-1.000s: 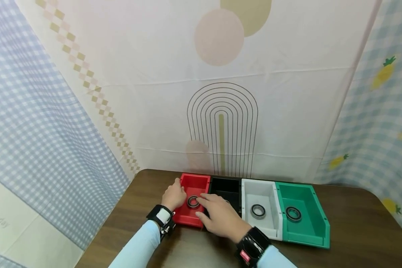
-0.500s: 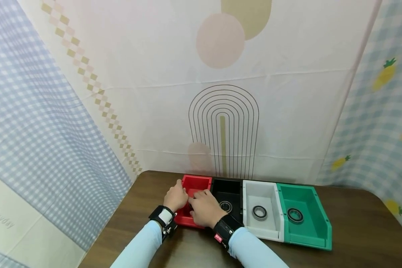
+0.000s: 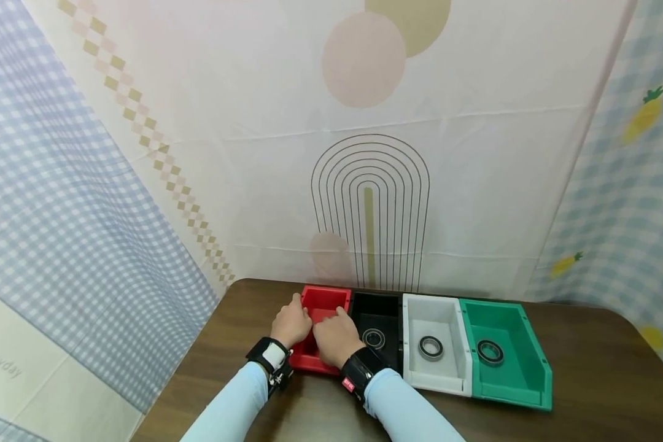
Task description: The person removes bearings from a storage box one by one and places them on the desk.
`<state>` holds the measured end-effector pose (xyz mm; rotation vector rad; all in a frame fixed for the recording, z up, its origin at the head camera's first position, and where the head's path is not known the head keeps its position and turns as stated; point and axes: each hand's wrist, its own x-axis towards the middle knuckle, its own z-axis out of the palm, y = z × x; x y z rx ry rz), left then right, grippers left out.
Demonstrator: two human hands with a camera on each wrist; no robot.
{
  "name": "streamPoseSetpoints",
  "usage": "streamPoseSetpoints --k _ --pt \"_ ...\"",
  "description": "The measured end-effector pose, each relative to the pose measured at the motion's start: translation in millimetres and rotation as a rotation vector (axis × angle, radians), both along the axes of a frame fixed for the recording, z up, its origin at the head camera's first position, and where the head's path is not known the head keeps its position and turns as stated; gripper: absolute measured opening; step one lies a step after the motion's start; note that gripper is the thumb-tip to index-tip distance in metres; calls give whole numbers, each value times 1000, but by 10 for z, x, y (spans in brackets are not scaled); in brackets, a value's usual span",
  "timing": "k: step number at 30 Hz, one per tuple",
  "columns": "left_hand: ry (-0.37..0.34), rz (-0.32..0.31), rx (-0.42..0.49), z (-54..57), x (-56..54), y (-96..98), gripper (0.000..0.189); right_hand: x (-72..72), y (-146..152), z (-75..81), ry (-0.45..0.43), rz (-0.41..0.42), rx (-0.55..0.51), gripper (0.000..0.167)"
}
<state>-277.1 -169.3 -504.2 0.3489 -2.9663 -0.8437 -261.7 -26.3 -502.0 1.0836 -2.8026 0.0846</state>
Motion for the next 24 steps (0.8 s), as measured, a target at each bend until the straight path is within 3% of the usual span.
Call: streamPoseSetpoints --k 10,17,23,24 --pt "12 -2 6 4 -8 -16 36 -93 -95 -65 20 -56 19 13" --pt "25 9 52 -8 -24 -1 38 -42 -99 36 2 -86 84 8" --pt "31 22 101 -74 -40 -41 35 -26 -116 42 -21 -79 112 23" --pt "48 13 103 -144 -68 -69 37 -27 -118 41 -33 -76 106 28"
